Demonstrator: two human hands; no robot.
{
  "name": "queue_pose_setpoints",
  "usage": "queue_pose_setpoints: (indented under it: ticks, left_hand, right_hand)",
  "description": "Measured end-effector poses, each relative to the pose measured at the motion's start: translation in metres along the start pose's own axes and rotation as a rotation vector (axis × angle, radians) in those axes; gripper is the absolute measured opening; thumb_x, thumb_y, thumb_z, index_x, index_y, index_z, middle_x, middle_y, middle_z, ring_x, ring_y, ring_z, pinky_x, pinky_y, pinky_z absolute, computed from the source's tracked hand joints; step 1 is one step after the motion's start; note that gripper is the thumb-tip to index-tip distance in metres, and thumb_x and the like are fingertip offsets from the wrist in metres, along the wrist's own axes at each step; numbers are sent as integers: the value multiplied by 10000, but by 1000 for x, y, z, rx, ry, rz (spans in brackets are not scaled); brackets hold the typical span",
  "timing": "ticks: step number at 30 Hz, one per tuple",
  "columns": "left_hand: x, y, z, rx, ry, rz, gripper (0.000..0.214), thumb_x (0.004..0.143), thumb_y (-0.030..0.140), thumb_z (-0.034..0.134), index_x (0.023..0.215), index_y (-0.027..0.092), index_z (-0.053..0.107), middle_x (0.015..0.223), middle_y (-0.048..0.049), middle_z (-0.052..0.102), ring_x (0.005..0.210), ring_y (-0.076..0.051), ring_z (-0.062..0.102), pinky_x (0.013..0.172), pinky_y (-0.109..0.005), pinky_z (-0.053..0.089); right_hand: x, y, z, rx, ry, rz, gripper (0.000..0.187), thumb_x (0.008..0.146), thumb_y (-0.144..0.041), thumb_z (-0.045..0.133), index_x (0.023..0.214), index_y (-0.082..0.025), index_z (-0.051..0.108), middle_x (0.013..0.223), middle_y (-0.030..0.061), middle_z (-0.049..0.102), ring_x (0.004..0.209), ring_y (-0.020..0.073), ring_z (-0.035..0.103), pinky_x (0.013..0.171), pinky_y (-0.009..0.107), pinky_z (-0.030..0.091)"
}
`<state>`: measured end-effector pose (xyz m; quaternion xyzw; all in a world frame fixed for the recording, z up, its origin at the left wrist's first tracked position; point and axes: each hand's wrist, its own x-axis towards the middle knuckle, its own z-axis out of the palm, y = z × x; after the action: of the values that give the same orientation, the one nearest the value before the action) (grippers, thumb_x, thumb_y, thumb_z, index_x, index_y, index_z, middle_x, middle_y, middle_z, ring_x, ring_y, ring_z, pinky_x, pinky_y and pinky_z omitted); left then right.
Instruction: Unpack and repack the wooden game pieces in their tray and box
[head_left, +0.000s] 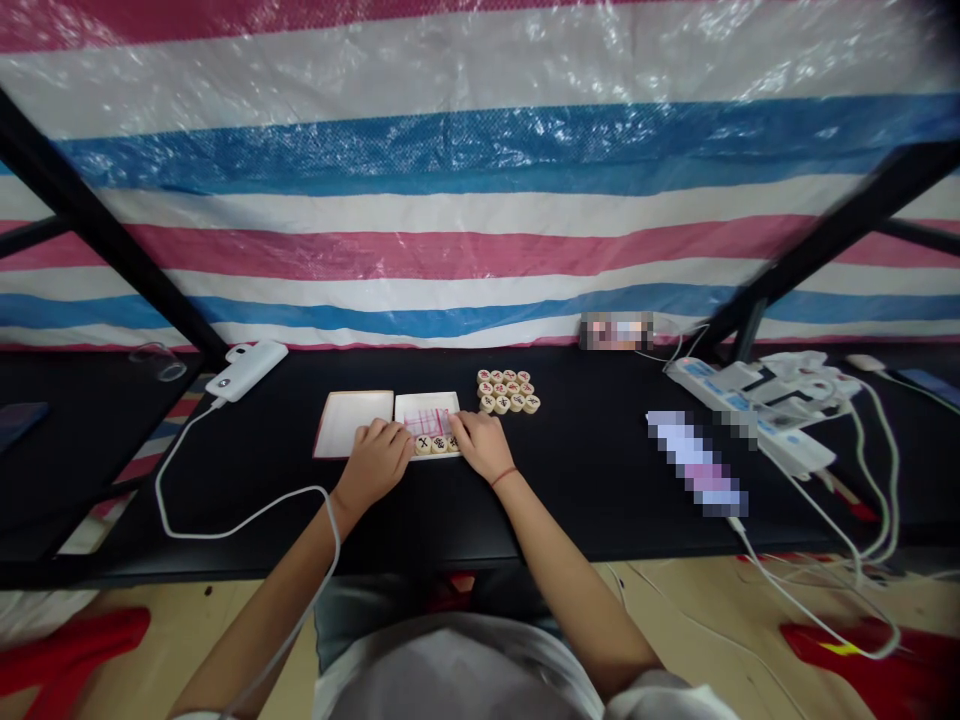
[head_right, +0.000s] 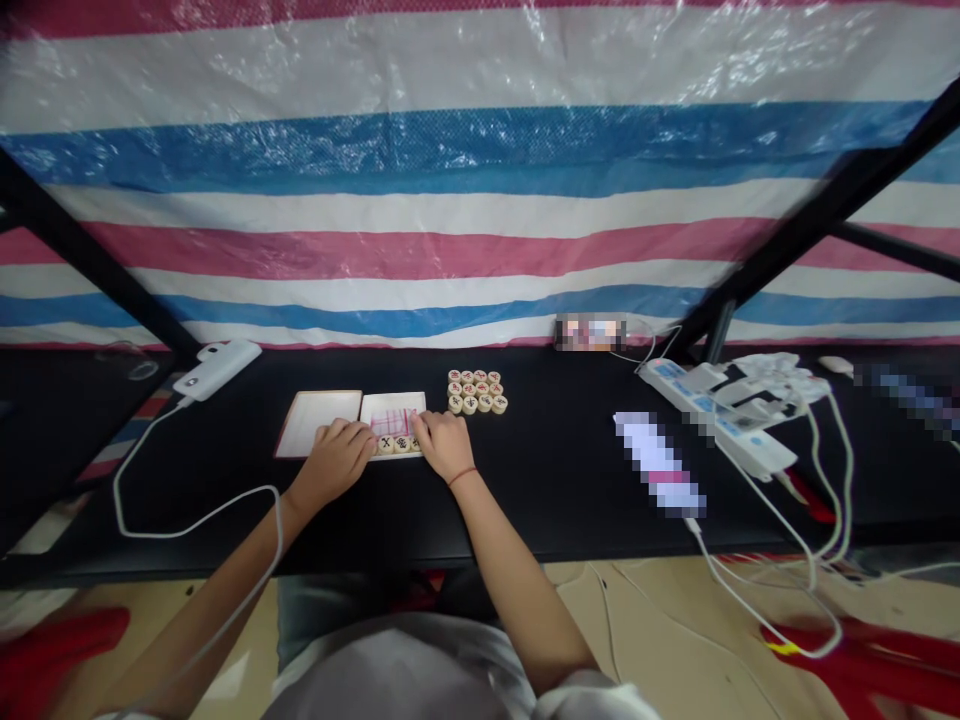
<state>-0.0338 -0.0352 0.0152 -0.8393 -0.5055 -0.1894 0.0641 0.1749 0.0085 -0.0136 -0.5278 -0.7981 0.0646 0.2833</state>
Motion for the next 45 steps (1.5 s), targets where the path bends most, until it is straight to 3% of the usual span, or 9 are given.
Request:
queue_pose_setpoints:
  ticks: [7, 11, 14, 18, 22, 27, 35, 40, 45]
  left_hand:
    - [-8, 1, 3, 7, 12, -25, 246, 965, 265, 403, 935, 197, 638, 883, -81, 666, 869, -221, 516, 793, -383, 332]
    - [-2, 0, 5, -65, 125, -180, 229, 966, 280, 413, 1012, 202, 623, 967, -84, 664, 901, -226, 532, 821, -378, 355]
    - [15, 4, 8, -247, 211, -241, 226, 968, 290, 400, 1053, 194, 586, 1002, -84, 652, 934, -223, 556, 849, -370, 402]
    - [42, 24, 14, -575, 188, -178, 208, 946, 330, 450, 1055, 188, 556, 963, -63, 652, 888, -180, 599, 827, -320, 467]
    - [52, 38, 22, -715, 230, -308, 179, 930, 342, 473, 948, 198, 577, 879, -32, 662, 768, -141, 613, 742, -267, 492]
    - [44, 18, 34, -769, 353, -478, 200, 892, 349, 536, 1013, 201, 594, 883, -23, 676, 731, -127, 637, 715, -254, 513]
    - [39, -2, 37, -760, 451, -383, 258, 880, 290, 561, 1112, 192, 618, 1114, -81, 637, 835, -130, 649, 740, -250, 552]
    - [36, 13, 30, -571, 322, -184, 259, 889, 311, 583, 1129, 219, 617, 950, -39, 674, 780, -133, 648, 785, -267, 544]
    - [34, 30, 33, -443, 262, 58, 221, 922, 244, 531, 1123, 193, 609, 932, -61, 689, 889, -183, 642, 840, -307, 520]
  right_hand:
    - [0, 2, 2, 31, -9, -2, 439, 1005, -392, 322, 756, -205, 630, 695, 37, 656, 662, 171, 563, 644, 286, 322]
    - [-1, -2, -6, 116, 106, 12, 336, 975, -398, 385, 957, -197, 653, 720, 35, 639, 704, 185, 579, 692, 299, 375]
    - [-4, -11, -13, 161, 180, -74, 344, 902, -468, 516, 1073, -193, 632, 804, 57, 655, 776, 214, 586, 759, 338, 418]
    - [-7, -19, -15, 218, 185, -156, 290, 904, -412, 536, 1092, -212, 631, 931, 85, 689, 834, 229, 606, 772, 360, 450]
    - [-9, -13, -14, 220, 251, -73, 241, 909, -344, 518, 1070, -217, 645, 954, 84, 695, 867, 223, 624, 806, 363, 468]
    - [-11, 11, -11, 164, 379, 171, 207, 803, -256, 556, 951, -173, 673, 940, 92, 675, 882, 225, 603, 834, 354, 480]
    - [-15, 29, -6, 32, 243, 316, 112, 769, -242, 558, 823, -185, 638, 824, 70, 657, 762, 218, 556, 739, 344, 458]
    - [-13, 9, -20, 213, 350, 124, 164, 844, -328, 557, 902, -192, 629, 860, 63, 654, 812, 202, 586, 779, 342, 476]
    - [-12, -16, -23, 397, 266, -100, 201, 814, -371, 636, 929, -206, 649, 823, 39, 677, 769, 178, 616, 744, 319, 504]
